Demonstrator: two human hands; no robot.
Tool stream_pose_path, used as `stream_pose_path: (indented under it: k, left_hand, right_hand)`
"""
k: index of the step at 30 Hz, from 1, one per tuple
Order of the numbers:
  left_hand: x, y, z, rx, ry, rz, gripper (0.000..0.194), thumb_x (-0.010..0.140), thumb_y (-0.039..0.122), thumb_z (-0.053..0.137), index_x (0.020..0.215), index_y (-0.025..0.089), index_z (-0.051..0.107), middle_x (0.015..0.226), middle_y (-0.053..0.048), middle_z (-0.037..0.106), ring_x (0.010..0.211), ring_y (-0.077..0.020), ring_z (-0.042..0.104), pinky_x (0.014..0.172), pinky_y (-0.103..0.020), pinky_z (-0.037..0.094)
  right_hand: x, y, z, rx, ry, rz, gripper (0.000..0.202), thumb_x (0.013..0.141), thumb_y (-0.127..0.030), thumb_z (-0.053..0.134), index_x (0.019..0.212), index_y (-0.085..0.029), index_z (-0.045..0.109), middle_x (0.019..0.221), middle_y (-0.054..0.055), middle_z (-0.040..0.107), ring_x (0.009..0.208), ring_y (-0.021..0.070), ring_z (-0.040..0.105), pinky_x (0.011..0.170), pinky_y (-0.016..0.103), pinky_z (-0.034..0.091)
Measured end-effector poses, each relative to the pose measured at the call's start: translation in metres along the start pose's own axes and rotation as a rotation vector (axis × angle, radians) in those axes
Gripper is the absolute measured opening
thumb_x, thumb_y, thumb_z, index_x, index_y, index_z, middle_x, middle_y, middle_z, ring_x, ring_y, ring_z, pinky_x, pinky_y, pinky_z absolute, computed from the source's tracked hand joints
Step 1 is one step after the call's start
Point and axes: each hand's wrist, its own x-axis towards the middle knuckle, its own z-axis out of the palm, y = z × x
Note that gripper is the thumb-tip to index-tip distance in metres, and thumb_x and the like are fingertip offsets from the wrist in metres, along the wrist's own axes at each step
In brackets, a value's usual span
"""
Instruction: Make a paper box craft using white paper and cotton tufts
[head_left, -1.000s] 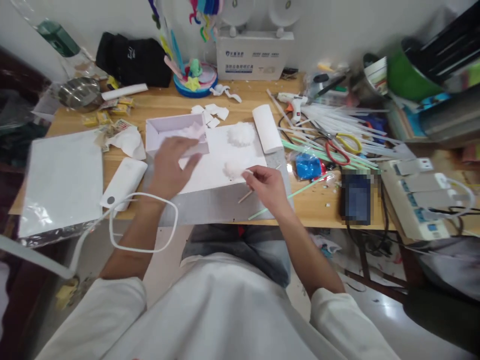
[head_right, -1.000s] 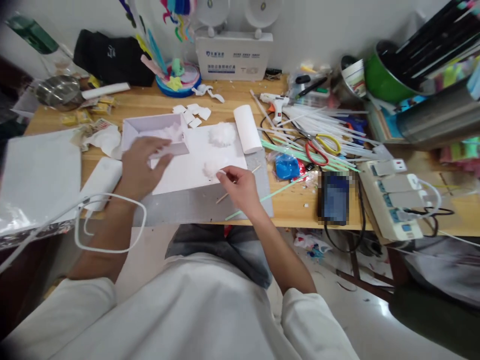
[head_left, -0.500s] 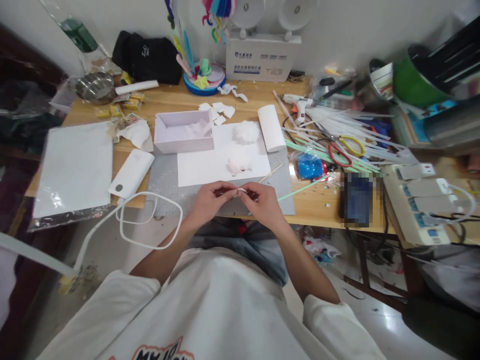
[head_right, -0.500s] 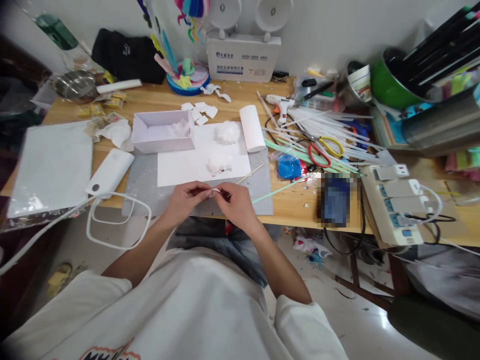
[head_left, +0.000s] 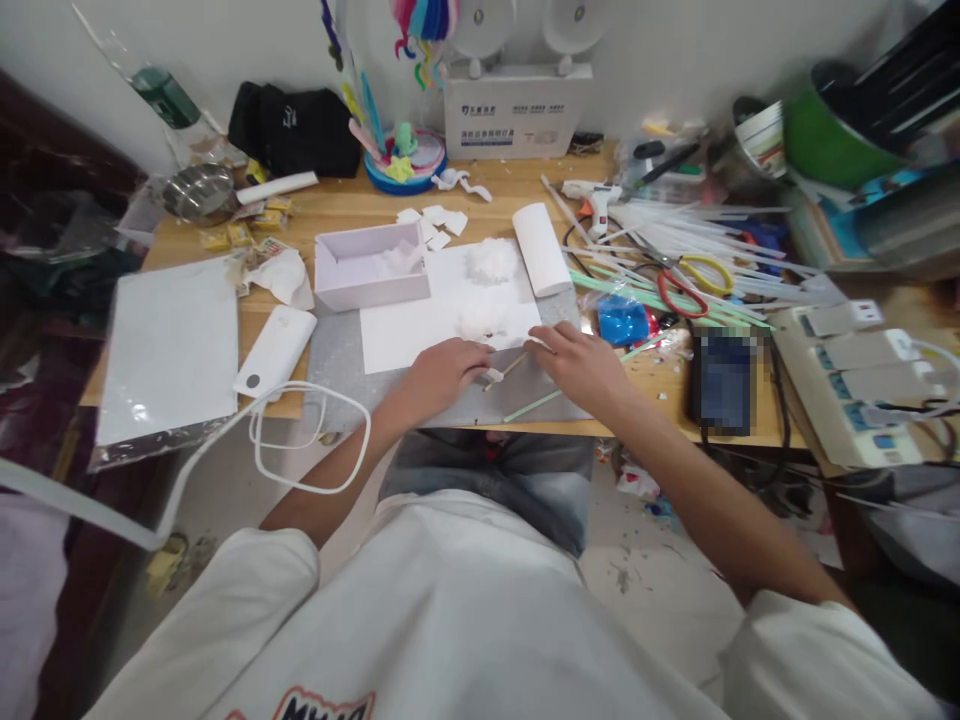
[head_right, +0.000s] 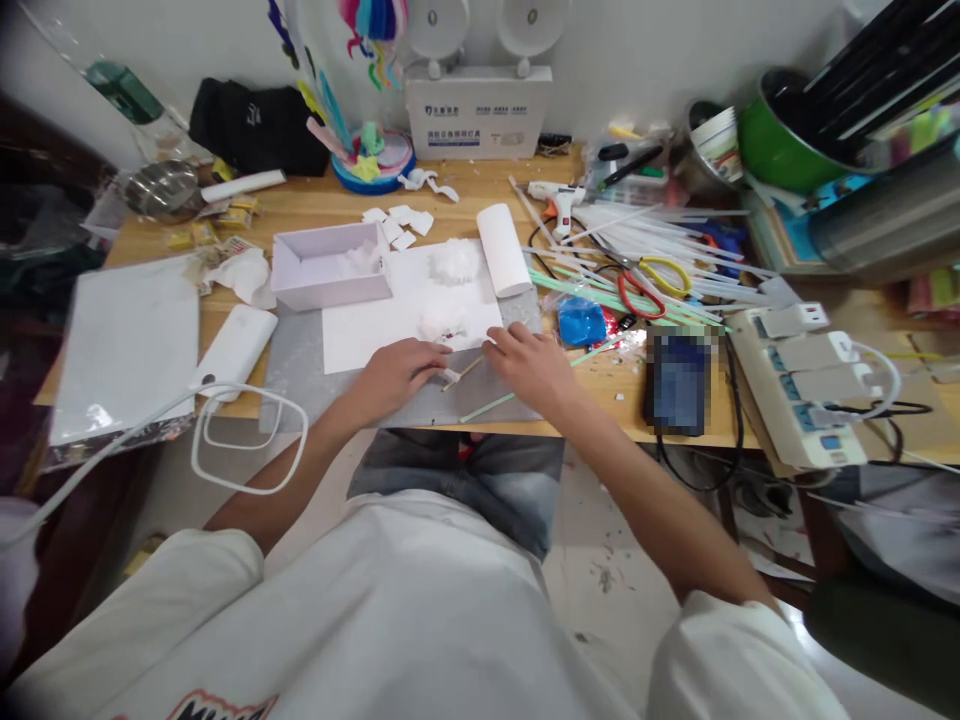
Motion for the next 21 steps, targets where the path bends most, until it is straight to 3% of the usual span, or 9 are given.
stream_pose_path:
  k: [4,8,11,14,17,21]
  left_hand:
    - [0.006,-0.01,0.001,0.154,-0.034,0.052,0.022,0.102,0.024,0.052,0.11,0.019,0.072,0.137,-0.005,0.069,0.124,-0.0239,0.064,0.104,-0.038,0.051]
    - [0.003,-0.015,0.0,0.164,0.028,0.006,0.024,0.102,0.026,0.053,0.112,0.018,0.072,0.131,-0.007,0.072,0.119,-0.0241,0.065,0.103,-0.039,0.052]
    - [0.002,-0.016,-0.001,0.135,0.078,-0.037,0.021,0.101,0.025,0.054,0.108,0.018,0.072,0.126,-0.008,0.074,0.116,-0.024,0.067,0.101,-0.039,0.052]
    - [0.004,-0.018,0.0,0.083,0.124,-0.071,0.018,0.099,0.023,0.056,0.102,0.017,0.072,0.122,-0.008,0.076,0.115,-0.0236,0.068,0.1,-0.038,0.052]
    - [0.006,-0.019,0.001,0.049,0.153,-0.088,0.016,0.098,0.022,0.057,0.1,0.018,0.072,0.12,-0.007,0.076,0.112,-0.023,0.07,0.099,-0.037,0.052]
    - [0.006,-0.022,0.003,-0.003,0.175,-0.092,0.014,0.098,0.023,0.058,0.1,0.02,0.072,0.118,-0.006,0.077,0.112,-0.0211,0.07,0.1,-0.036,0.051]
  right_hand:
    - [0.006,0.005,-0.003,-0.108,-0.069,-0.187,0.022,0.097,-0.01,0.048,0.102,-0.014,0.069,0.1,0.011,0.072,0.088,0.0225,0.061,0.062,0.033,0.035]
    - [0.002,0.012,-0.002,-0.146,0.092,-0.23,0.02,0.096,-0.01,0.049,0.095,-0.016,0.068,0.09,0.008,0.07,0.078,0.0197,0.061,0.058,0.033,0.035]
    - [-0.002,0.009,0.001,0.102,0.386,-0.077,0.017,0.096,-0.012,0.051,0.095,-0.017,0.067,0.094,0.009,0.071,0.084,0.0191,0.065,0.064,0.031,0.046]
    - [0.0,-0.009,0.009,0.67,0.681,0.253,0.007,0.093,-0.022,0.062,0.093,-0.02,0.068,0.093,0.007,0.071,0.086,0.0179,0.069,0.069,0.031,0.056]
    - [0.009,-0.032,0.02,1.174,0.732,0.524,0.012,0.088,-0.034,0.072,0.09,-0.022,0.069,0.083,0.001,0.068,0.066,0.0127,0.069,0.058,0.027,0.058]
    - [0.023,-0.047,0.03,1.354,0.772,0.605,0.018,0.085,-0.037,0.076,0.085,-0.021,0.068,0.074,-0.002,0.067,0.063,0.0116,0.071,0.061,0.024,0.06]
